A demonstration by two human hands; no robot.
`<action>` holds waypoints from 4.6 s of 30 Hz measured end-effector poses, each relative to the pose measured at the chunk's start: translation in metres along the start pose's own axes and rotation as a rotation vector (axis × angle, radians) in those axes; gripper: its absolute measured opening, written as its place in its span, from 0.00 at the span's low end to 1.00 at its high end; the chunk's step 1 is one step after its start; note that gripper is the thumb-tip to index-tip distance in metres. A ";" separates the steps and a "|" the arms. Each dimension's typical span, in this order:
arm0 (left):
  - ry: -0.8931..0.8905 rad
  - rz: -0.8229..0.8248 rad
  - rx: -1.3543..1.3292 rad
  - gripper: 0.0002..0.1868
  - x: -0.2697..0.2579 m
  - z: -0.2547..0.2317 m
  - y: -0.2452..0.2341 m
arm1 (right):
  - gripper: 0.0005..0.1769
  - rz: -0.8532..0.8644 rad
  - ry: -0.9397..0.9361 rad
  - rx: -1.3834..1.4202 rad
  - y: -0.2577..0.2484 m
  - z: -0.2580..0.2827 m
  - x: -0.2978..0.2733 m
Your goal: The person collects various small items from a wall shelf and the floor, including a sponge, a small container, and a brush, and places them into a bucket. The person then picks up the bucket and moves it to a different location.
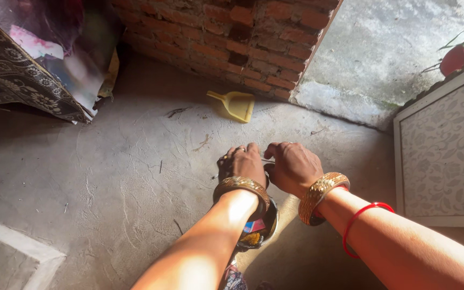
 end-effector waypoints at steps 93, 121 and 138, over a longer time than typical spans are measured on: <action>-0.070 -0.623 -0.122 0.31 0.451 0.093 0.258 | 0.22 -0.660 0.055 0.071 0.226 -0.318 0.455; 0.185 -0.528 0.298 0.06 0.522 0.177 0.196 | 0.25 -0.743 -0.512 0.014 0.269 -0.147 0.472; -0.372 -0.234 0.032 0.33 0.491 0.408 0.256 | 0.29 -0.179 -0.574 0.083 0.487 -0.037 0.556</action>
Point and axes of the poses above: each hand's wrist, its own x-axis towards the middle knuckle, its own y-axis out of the palm, z = x × y, the point moved 5 cm from there along x, towards the middle knuckle, and after that the axes turned 7 degrees about x, right-handed, at the moved point
